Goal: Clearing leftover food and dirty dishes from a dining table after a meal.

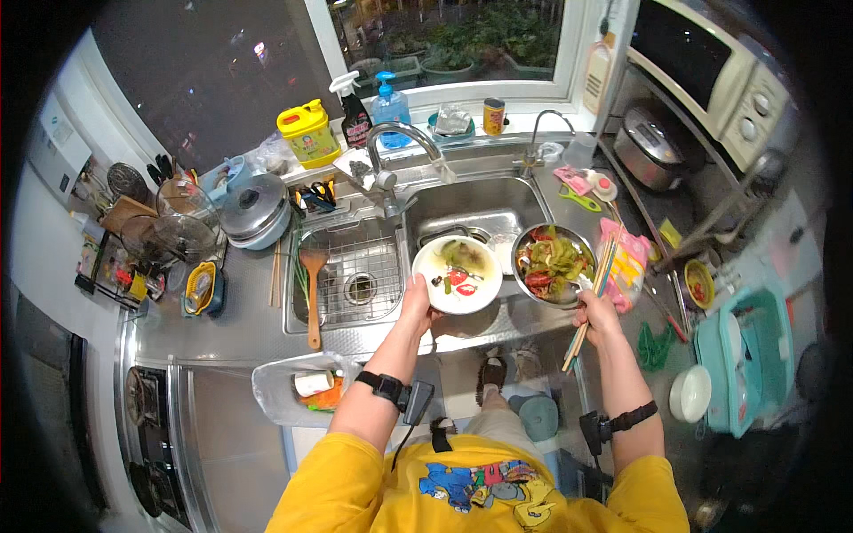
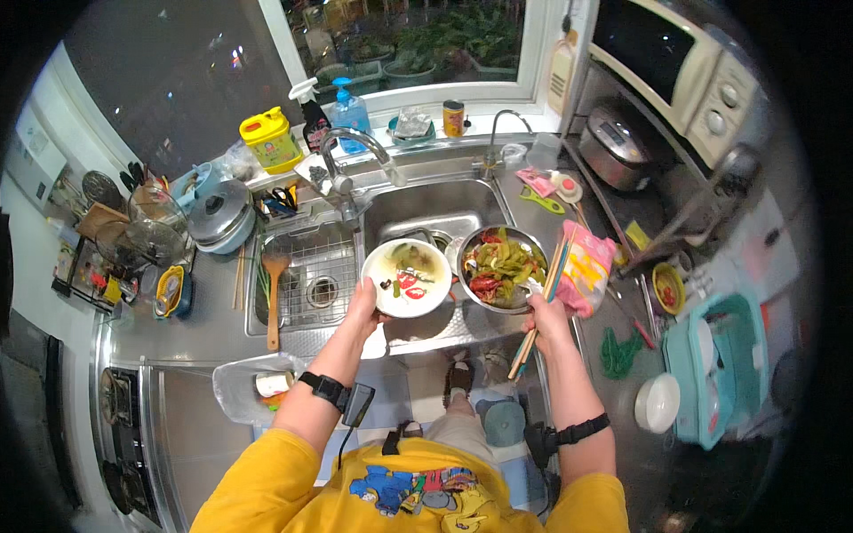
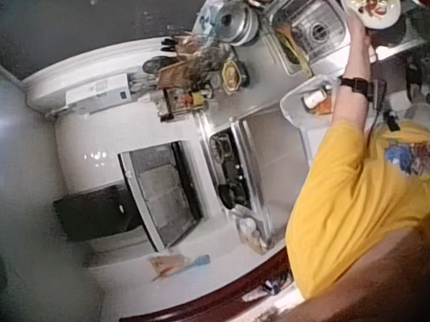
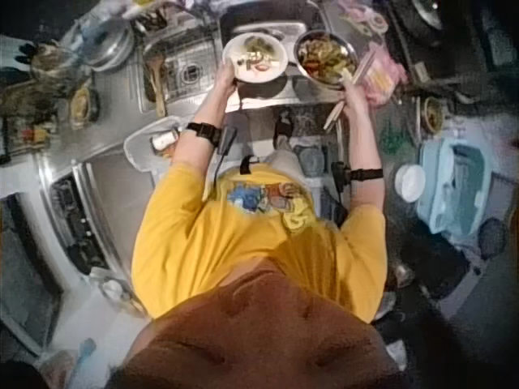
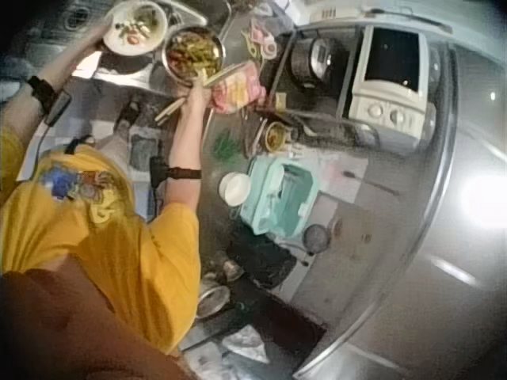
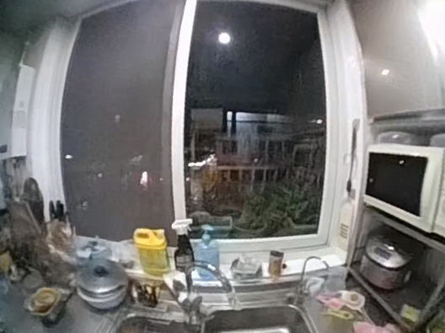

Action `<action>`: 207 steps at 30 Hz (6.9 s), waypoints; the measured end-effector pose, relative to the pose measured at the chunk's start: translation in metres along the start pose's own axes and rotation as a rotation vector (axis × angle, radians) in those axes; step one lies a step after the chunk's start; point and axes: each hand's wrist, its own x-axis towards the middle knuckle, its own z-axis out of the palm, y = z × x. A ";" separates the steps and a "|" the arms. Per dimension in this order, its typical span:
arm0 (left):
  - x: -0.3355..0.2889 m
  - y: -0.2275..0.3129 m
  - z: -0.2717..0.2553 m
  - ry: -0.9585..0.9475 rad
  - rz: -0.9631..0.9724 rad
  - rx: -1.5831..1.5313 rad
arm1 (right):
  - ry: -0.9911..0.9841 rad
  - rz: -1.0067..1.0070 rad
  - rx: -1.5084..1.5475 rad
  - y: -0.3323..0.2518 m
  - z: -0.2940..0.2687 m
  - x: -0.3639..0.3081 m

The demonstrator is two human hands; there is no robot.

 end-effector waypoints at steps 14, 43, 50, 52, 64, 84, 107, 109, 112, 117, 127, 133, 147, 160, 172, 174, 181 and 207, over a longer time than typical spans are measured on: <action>0.231 -0.026 0.019 0.386 0.259 0.424 | -0.064 0.107 -0.159 -0.053 0.042 0.219; 0.257 -0.083 0.030 0.404 -0.454 -0.127 | -0.175 0.236 -0.242 -0.016 0.053 0.282; 0.280 -0.152 -0.016 0.342 -0.503 -0.628 | -0.225 0.280 -0.314 0.001 0.077 0.271; 0.283 -0.166 -0.049 0.439 -0.488 -0.573 | -0.320 0.298 -0.310 0.004 0.097 0.267; 0.169 0.001 0.096 0.086 -0.133 -0.283 | -0.447 0.413 -0.329 0.043 0.122 0.272; 0.127 -0.028 0.027 0.275 -0.092 -0.295 | -0.183 0.177 -1.140 0.167 0.087 0.366; -0.061 0.059 -0.049 0.167 0.209 -0.514 | -1.006 0.365 -0.187 0.009 0.249 0.049; -0.102 0.064 -0.091 0.268 0.105 -0.269 | -1.075 0.387 -0.201 0.017 0.271 0.021; -0.162 0.054 -0.155 0.537 0.279 0.272 | -1.153 0.323 -0.358 0.035 0.302 -0.023; -0.232 0.008 -0.238 1.169 0.485 1.110 | -1.243 0.292 -0.586 0.093 0.350 -0.080; -0.227 -0.083 -0.299 0.988 0.259 0.502 | -1.345 -0.976 -1.353 0.209 0.424 -0.151; -0.239 -0.083 -0.302 0.953 0.268 0.403 | -1.399 -1.559 -1.486 0.224 0.429 -0.166; -0.253 -0.011 -0.271 1.048 0.032 0.883 | -1.164 -0.471 -0.825 0.158 0.404 -0.078; -0.131 0.084 -0.145 0.738 0.611 0.868 | -0.272 0.243 -0.415 0.062 0.171 0.228; -0.142 0.048 -0.148 0.859 0.472 0.845 | -0.395 0.547 -0.621 0.176 0.155 0.304; -0.157 0.052 -0.150 0.897 0.445 0.830 | -0.401 0.518 -0.760 0.174 0.143 0.313; -0.258 0.035 -0.195 1.077 0.487 0.707 | -0.284 -0.462 -1.828 0.108 0.184 0.231; -0.969 -0.444 -0.322 2.407 -0.132 -0.238 | -2.904 -0.916 -0.591 0.516 0.362 -0.906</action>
